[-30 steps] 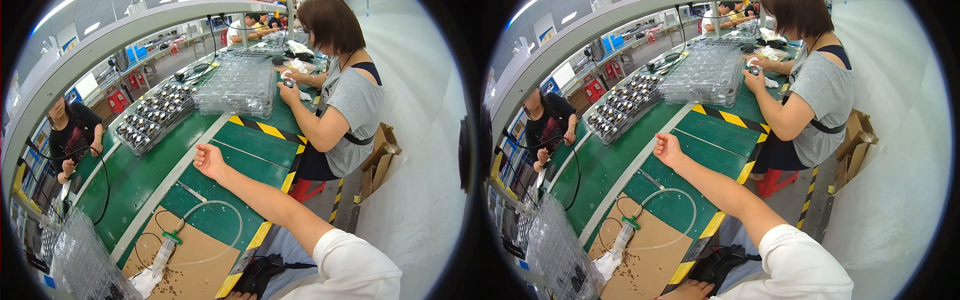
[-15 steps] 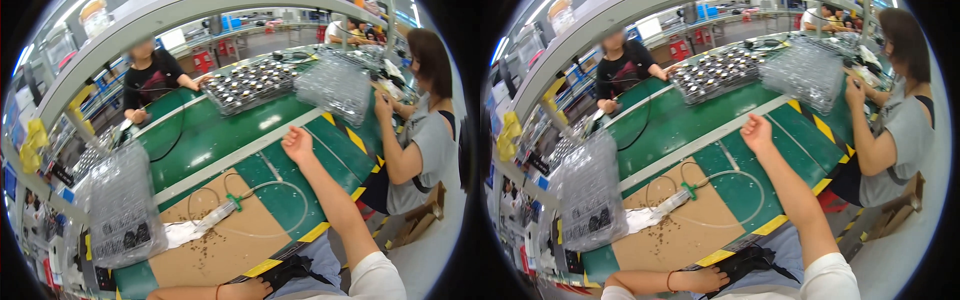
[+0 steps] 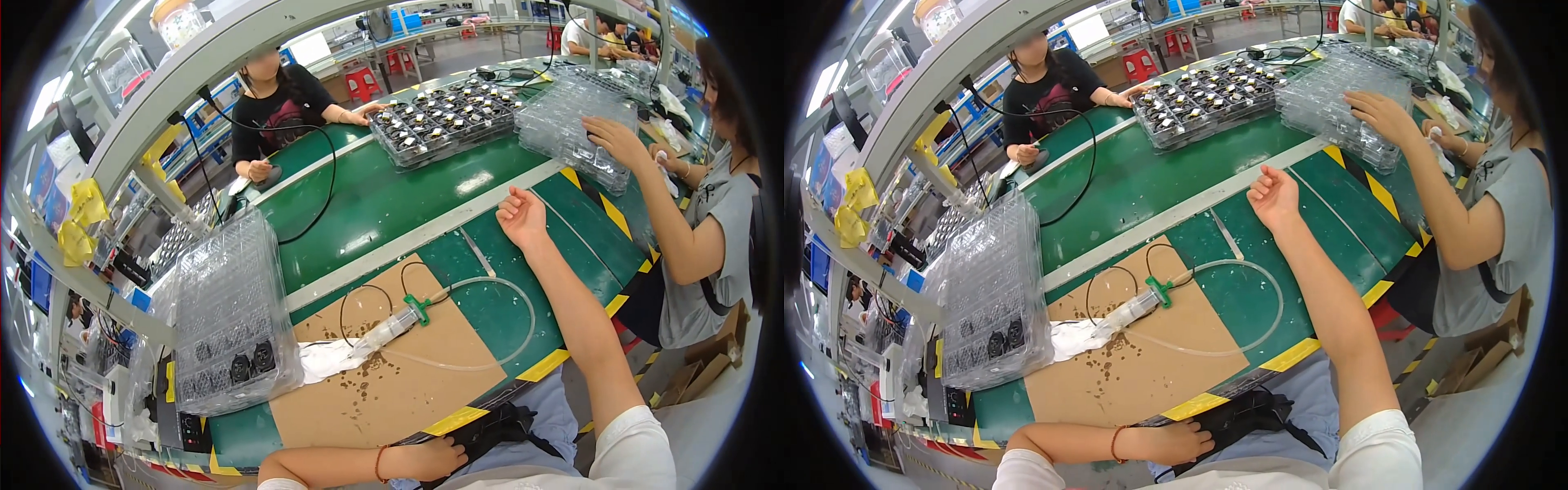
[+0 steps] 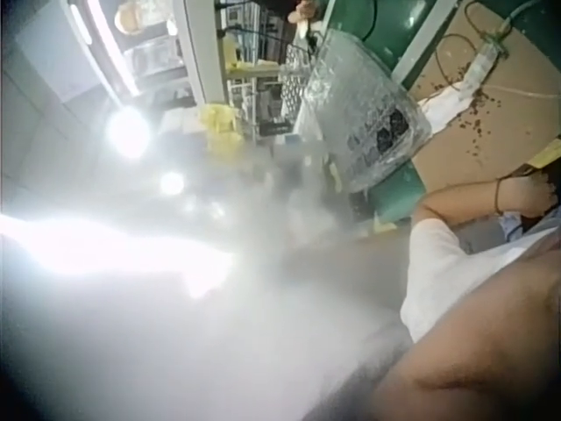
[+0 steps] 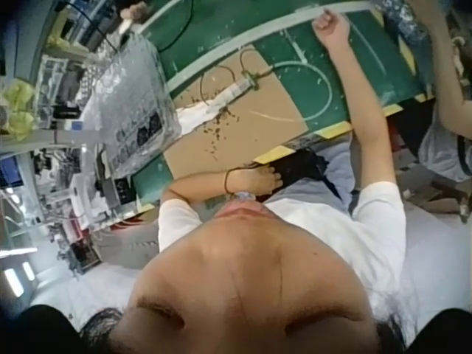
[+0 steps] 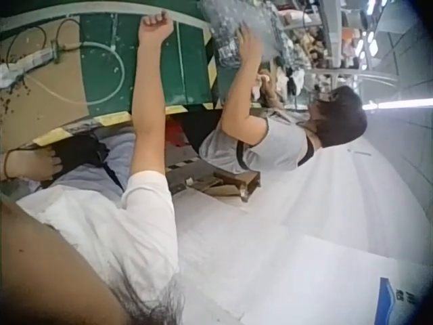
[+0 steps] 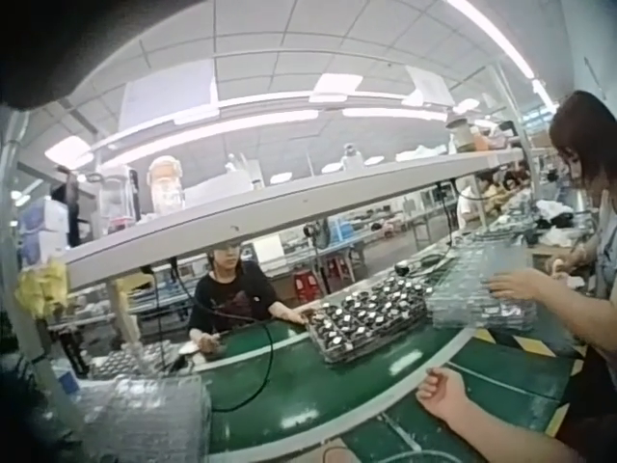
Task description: The person applies sealant to the back of smartwatch cases using a sealant dispenser, then organizes the cases into protective trays.
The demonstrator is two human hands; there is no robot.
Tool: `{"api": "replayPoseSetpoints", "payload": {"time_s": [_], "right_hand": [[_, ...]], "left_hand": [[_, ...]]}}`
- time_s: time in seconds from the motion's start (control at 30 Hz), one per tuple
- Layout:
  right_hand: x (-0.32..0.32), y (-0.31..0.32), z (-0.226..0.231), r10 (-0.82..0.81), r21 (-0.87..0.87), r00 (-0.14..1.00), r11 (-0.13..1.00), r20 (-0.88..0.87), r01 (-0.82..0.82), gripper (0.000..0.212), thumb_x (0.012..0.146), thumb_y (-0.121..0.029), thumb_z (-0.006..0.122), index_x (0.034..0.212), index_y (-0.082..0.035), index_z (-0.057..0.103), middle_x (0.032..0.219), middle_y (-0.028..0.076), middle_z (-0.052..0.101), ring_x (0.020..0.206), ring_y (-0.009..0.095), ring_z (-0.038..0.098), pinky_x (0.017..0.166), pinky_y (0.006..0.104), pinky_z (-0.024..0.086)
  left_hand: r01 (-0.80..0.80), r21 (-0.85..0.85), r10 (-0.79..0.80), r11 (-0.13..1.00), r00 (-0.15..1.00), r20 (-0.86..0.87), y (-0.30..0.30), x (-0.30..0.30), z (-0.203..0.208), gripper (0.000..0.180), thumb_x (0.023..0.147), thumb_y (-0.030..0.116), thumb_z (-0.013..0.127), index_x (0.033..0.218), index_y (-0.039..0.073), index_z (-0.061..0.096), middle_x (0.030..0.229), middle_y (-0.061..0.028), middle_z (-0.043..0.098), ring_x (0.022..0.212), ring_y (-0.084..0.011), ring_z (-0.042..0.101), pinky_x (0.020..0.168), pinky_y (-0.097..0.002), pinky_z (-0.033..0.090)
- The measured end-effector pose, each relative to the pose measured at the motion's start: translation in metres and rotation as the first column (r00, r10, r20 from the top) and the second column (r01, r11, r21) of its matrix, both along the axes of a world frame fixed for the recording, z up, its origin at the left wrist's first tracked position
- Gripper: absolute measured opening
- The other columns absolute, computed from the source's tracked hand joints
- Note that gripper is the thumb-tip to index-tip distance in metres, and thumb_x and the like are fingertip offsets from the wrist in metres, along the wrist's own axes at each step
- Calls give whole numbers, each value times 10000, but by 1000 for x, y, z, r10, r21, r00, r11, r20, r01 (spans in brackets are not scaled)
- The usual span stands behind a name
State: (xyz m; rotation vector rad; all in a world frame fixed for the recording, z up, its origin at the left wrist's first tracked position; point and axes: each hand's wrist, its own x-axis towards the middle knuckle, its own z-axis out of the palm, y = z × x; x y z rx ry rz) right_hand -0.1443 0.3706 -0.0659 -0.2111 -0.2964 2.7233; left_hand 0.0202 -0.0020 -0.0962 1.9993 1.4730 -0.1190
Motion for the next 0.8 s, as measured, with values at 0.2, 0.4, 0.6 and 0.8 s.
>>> {"api": "replayPoseSetpoints", "payload": {"time_s": [0.2,0.4,0.6,0.8], "right_hand": [[1,-2,1,-11,5,1000,1000,6,11,80,825,-103,481,842,-32,512,558,-16,380,473,111,347,445,247,300],[1,-2,0,-6,0,1000,1000,3,6,81,827,-102,476,854,-31,505,566,-12,380,480,110,344,448,248,300],[2,0,4,-12,45,999,999,40,10,78,831,-107,479,847,-36,506,567,-14,379,483,108,340,449,244,294],[7,-31,31,-75,736,934,638,350,-224,122,828,-183,530,792,-66,531,603,2,460,518,95,404,481,239,334]], "left_hand": [[-11,1,11,1000,1000,9,-1,0,3,342,772,228,612,1013,17,494,951,-96,514,848,-255,513,759,-350,433],[-8,8,9,1000,999,-32,-2,2,0,350,767,228,616,1019,16,497,954,-95,518,846,-254,515,761,-346,434],[-7,22,7,1000,1000,-27,1,1,2,345,767,231,613,1011,14,503,939,-93,523,841,-247,517,757,-338,434],[-5,23,6,1000,999,-49,-1,1,1,327,770,224,600,996,7,507,923,-92,525,829,-238,514,743,-324,433]]}}
